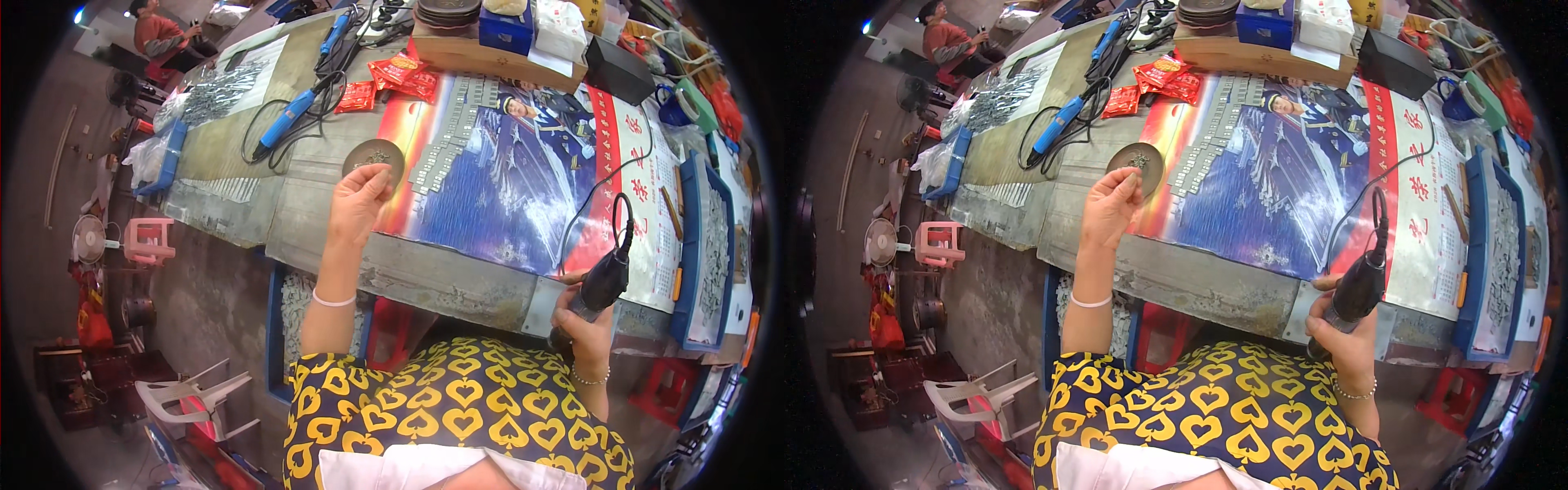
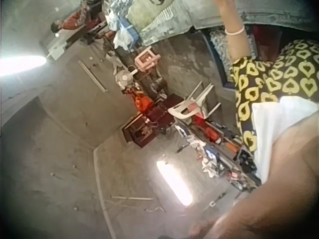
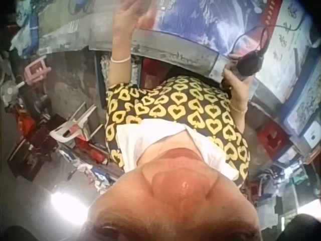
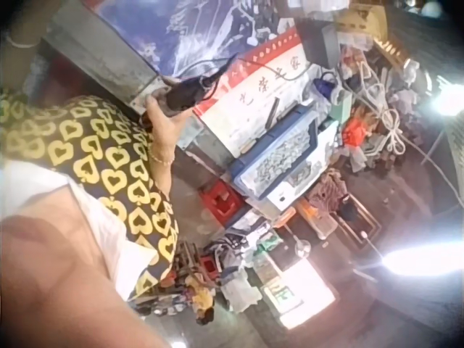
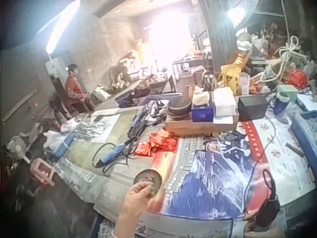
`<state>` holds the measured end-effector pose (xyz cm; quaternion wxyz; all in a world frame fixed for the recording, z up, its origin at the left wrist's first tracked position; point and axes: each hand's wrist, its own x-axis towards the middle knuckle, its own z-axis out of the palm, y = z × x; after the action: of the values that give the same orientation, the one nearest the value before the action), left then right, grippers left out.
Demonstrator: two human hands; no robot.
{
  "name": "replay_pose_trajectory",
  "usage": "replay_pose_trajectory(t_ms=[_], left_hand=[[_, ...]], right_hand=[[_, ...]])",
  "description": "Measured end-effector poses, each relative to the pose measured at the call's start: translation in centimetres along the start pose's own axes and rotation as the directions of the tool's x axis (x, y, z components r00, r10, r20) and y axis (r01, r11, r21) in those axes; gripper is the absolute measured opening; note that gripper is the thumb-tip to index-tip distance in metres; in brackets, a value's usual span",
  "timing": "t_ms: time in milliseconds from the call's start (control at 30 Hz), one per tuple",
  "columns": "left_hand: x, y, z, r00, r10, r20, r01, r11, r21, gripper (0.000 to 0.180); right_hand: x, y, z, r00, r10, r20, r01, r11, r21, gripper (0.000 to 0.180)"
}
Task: The person repeatedly picks screws from a dish, loads them onto an electric screwdriver, and drives them into small metal plates on the table.
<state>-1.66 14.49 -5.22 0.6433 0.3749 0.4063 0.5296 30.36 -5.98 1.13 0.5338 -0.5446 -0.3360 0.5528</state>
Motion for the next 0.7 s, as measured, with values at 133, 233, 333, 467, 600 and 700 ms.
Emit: replay_pose_trajectory(t_ms=[133,233,333,467,600,700], left_hand=[[-2.0,-0.3,2.4,0.992,-0.086,0.096,0.109,0.957,-0.269,0.010],[-3.8,-1.4,3.7,0.974,-0.132,0.185,0.191,0.918,-0.349,0.008],[-5.7,-3.2,5.3,0.947,-0.162,0.276,0.260,0.894,-0.366,0.008],[-8.1,-4.9,7.2,0.871,-0.313,0.379,0.467,0.770,-0.435,0.011],[-10.0,-5.7,8.8,0.836,-0.368,0.407,0.530,0.734,-0.425,0.012],[-11.3,-5.7,10.1,0.915,-0.265,0.305,0.336,0.919,-0.208,0.011]], right_hand=[[0.1,0.1,-0.4,0.999,-0.023,-0.024,0.024,1.000,0.003,0.047],[0.3,0.2,-0.3,0.996,-0.080,-0.041,0.081,0.997,0.021,0.047],[0.7,0.4,-0.3,0.985,-0.153,-0.079,0.160,0.983,0.086,0.048],[1.0,-0.5,0.4,0.967,-0.213,-0.136,0.233,0.960,0.153,0.047],[0.9,-1.4,1.1,0.930,-0.331,-0.162,0.361,0.905,0.225,0.045],[0.9,-1.7,0.8,0.874,-0.462,-0.149,0.484,0.852,0.200,0.049]])
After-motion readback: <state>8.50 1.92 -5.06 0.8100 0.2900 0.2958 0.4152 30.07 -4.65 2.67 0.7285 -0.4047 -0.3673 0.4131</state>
